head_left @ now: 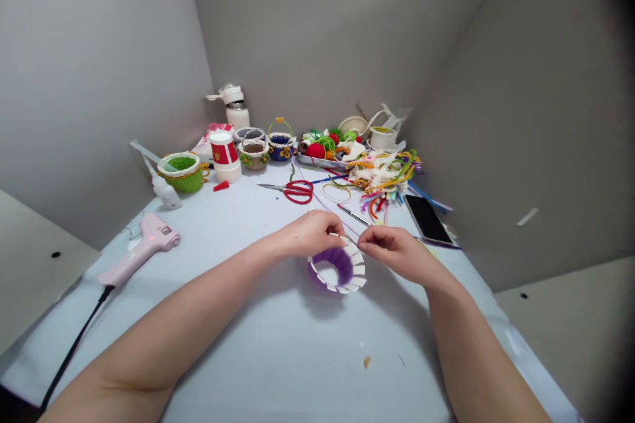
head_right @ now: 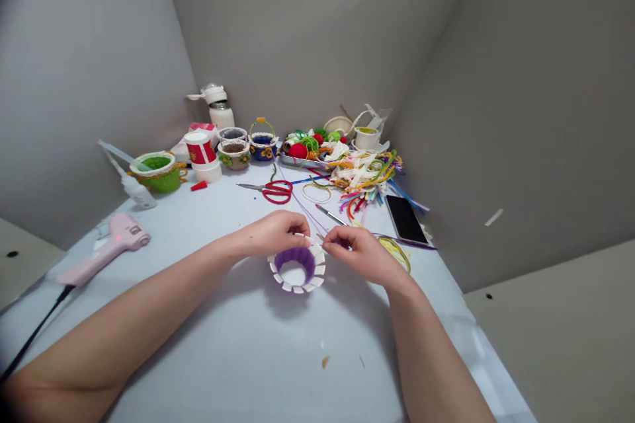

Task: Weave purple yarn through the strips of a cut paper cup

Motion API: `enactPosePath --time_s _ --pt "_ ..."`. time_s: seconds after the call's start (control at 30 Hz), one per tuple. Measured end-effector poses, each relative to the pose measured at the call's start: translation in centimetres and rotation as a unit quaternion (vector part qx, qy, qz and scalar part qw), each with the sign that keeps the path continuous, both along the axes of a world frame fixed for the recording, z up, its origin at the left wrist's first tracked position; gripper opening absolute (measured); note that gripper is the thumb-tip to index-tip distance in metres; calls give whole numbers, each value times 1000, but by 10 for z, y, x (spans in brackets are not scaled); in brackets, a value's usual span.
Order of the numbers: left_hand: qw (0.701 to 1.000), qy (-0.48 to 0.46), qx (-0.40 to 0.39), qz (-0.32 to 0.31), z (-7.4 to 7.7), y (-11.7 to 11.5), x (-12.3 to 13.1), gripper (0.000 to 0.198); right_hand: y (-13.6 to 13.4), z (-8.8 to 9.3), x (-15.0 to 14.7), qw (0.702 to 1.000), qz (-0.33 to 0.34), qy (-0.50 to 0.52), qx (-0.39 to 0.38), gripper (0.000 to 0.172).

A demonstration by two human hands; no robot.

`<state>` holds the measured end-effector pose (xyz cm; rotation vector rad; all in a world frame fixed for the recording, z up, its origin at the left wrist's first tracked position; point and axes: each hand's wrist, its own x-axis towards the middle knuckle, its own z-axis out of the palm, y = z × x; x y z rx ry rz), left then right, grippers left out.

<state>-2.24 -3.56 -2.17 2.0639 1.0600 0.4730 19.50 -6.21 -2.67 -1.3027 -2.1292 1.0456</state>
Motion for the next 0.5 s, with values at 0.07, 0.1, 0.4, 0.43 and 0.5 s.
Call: enactPosePath --time_s 0.07,0.1,0.4,0.43,0.5 --pt "1000 0 2 5 -1 0 1 20 -1 1 1 1000 -16 12 9 21" --pt "1000 1 4 6 -1 0 1 19 -2 2 0 999 -22 17 17 21" --pt "1000 -6 6 7 -6 2 1 19 -14 15 -10 994 16 -5 104 12" --pt "1000 -7 6 10 -6 2 1 19 -14 15 -8 994 28 -11 102 12" --pt "1000 -10 2 14 -5 2 1 18 -12 15 -2 995 36 -21 95 13"
